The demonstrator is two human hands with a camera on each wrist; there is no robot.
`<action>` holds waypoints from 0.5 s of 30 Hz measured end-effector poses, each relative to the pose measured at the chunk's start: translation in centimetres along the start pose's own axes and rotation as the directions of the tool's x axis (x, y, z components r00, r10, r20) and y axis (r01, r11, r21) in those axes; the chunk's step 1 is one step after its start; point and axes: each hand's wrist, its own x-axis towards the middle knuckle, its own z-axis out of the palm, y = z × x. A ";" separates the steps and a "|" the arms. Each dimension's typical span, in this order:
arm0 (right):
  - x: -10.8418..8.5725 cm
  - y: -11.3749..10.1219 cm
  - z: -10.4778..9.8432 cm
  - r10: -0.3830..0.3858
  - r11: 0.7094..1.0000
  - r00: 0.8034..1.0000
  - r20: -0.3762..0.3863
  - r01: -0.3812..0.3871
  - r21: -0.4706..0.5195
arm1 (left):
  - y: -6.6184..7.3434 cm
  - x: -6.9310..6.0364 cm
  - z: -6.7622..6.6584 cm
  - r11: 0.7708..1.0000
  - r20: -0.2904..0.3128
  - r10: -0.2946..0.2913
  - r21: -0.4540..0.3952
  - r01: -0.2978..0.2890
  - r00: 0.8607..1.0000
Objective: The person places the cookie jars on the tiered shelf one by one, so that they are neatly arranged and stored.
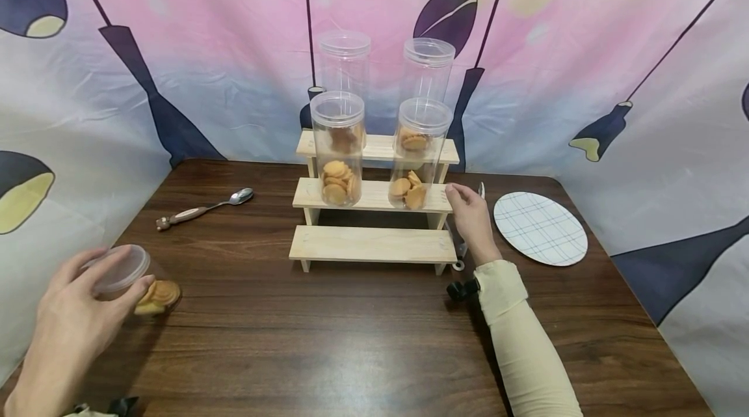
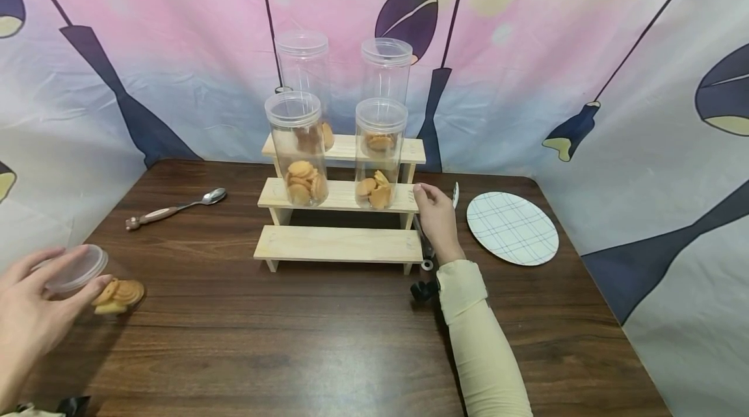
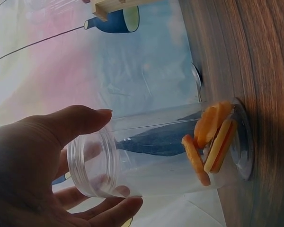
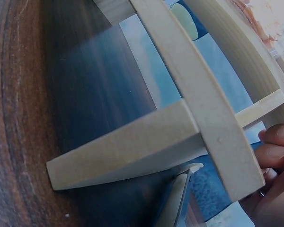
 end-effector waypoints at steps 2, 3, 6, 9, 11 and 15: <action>0.0 0.0 0.0 0.002 1.000 1.000 -0.001 -0.002 -0.002 | 0.0 0.0 0.0 1.000 0.004 -0.006 0.002 0.006 1.000; 0.0 0.1 0.0 0.003 1.000 1.000 -0.001 -0.003 -0.002 | 0.1 0.0 0.0 1.000 0.009 -0.010 0.008 0.010 1.000; 0.0 0.1 0.0 0.000 1.000 1.000 0.001 0.000 0.000 | 0.1 0.1 0.0 0.999 0.032 -0.035 0.027 0.035 0.999; 0.0 0.1 0.0 -0.007 1.000 1.000 0.000 0.007 0.003 | 0.3 0.2 -0.1 0.997 0.051 -0.062 0.054 0.059 0.997; 0.0 0.1 0.0 -0.014 1.000 1.000 -0.004 0.014 0.002 | 0.3 0.3 -0.1 0.996 0.054 -0.071 0.051 0.068 0.996; 0.0 0.2 0.0 -0.020 1.000 1.000 -0.011 0.020 -0.003 | 0.5 0.4 -0.1 0.997 0.059 -0.061 0.050 0.058 0.996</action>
